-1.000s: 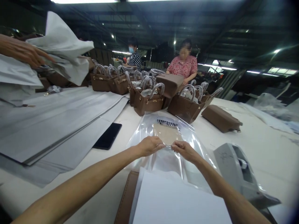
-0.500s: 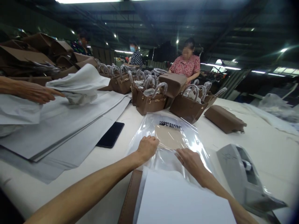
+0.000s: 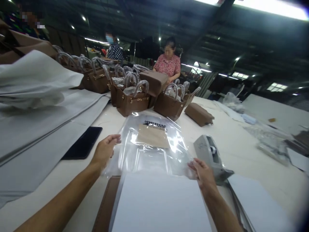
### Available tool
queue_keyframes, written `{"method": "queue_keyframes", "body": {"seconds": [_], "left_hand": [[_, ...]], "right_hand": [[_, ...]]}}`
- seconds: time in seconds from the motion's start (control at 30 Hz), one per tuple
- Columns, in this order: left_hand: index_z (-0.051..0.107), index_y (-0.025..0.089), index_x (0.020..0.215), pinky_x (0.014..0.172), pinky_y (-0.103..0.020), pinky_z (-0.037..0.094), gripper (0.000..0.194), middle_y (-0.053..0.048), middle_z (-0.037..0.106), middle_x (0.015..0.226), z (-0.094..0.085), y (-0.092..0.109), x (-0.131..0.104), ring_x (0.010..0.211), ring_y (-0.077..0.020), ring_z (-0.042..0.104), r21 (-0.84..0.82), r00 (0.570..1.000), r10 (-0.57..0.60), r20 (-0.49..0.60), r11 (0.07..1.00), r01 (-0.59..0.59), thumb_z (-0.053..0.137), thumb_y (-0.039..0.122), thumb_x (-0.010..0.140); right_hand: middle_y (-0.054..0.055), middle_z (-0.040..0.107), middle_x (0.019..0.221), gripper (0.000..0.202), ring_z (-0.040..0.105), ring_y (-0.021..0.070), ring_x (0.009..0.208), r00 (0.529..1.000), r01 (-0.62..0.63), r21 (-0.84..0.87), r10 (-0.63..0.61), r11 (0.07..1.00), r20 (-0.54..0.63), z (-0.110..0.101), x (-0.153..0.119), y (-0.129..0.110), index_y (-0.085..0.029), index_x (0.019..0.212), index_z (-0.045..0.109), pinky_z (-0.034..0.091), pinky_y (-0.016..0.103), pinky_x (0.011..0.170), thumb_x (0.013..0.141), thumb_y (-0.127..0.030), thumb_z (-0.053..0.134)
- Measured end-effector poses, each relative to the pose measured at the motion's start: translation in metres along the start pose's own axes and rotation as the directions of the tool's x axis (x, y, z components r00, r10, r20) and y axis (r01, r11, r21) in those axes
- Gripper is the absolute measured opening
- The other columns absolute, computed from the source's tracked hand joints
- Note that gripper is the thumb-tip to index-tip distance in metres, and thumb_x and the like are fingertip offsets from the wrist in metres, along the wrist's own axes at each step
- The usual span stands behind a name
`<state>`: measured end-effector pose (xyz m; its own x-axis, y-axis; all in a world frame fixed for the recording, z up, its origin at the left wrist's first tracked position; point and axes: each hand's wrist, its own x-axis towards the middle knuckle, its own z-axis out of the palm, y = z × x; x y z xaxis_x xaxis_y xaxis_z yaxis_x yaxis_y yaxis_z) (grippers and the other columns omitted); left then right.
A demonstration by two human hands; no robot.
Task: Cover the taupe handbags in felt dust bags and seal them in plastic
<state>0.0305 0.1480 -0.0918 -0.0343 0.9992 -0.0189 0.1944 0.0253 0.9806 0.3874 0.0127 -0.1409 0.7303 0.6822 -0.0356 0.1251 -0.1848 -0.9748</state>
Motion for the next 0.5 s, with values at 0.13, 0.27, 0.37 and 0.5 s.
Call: {"method": "queue_keyframes", "body": {"seconds": [0.13, 0.27, 0.37, 0.5], "left_hand": [[0.062, 0.016, 0.085, 0.034, -0.011, 0.021, 0.023, -0.002, 0.064, 0.082, 0.001, 0.011, 0.001, 0.049, -0.0029, 0.046, -0.289, 0.991, -0.135, 0.014, 0.948, 0.133, 0.059, 0.012, 0.063], [0.059, 0.012, 0.078, 0.045, -0.013, 0.039, 0.017, -0.004, 0.061, 0.079, 0.001, 0.019, 0.002, 0.064, -0.0082, 0.056, -0.402, 0.989, -0.128, 0.067, 0.904, 0.145, 0.058, 0.009, 0.061], [0.06, 0.015, 0.084, 0.068, -0.022, 0.048, 0.021, -0.001, 0.058, 0.079, 0.006, 0.017, -0.004, 0.074, -0.011, 0.057, -0.349, 0.996, -0.057, 0.073, 0.934, 0.079, 0.063, 0.014, 0.063], [0.063, 0.022, 0.097, 0.077, -0.028, 0.045, 0.03, 0.0, 0.051, 0.083, 0.013, 0.009, -0.016, 0.075, -0.0134, 0.053, 0.18, 0.967, 0.23, 0.106, 0.952, -0.246, 0.063, 0.034, 0.069]], "right_hand": [[0.005, 0.064, 0.075, 0.05, 0.063, 0.02, 0.071, 0.995, -0.086, 0.313, 0.098, 0.946, -0.023, 0.007, 0.0, 0.007, -0.018, 0.082, 0.048, 0.043, 0.02, 0.039, 0.045, -0.04, 0.075], [0.0, 0.062, 0.073, 0.047, 0.062, 0.014, 0.074, 0.989, -0.093, 0.509, 0.137, 0.856, -0.049, 0.012, 0.0, 0.008, -0.019, 0.078, 0.048, 0.054, 0.021, 0.06, 0.043, -0.027, 0.078], [-0.004, 0.059, 0.074, 0.046, 0.061, 0.0103, 0.074, 0.987, -0.088, 0.573, 0.148, 0.815, -0.058, 0.018, -0.005, 0.008, -0.019, 0.079, 0.051, 0.054, 0.019, 0.069, 0.044, -0.026, 0.08], [-0.005, 0.057, 0.074, 0.042, 0.059, 0.0069, 0.068, 0.986, -0.104, 0.576, 0.162, 0.811, -0.049, 0.023, -0.016, 0.004, -0.018, 0.078, 0.052, 0.053, 0.015, 0.068, 0.049, -0.029, 0.08]]}}
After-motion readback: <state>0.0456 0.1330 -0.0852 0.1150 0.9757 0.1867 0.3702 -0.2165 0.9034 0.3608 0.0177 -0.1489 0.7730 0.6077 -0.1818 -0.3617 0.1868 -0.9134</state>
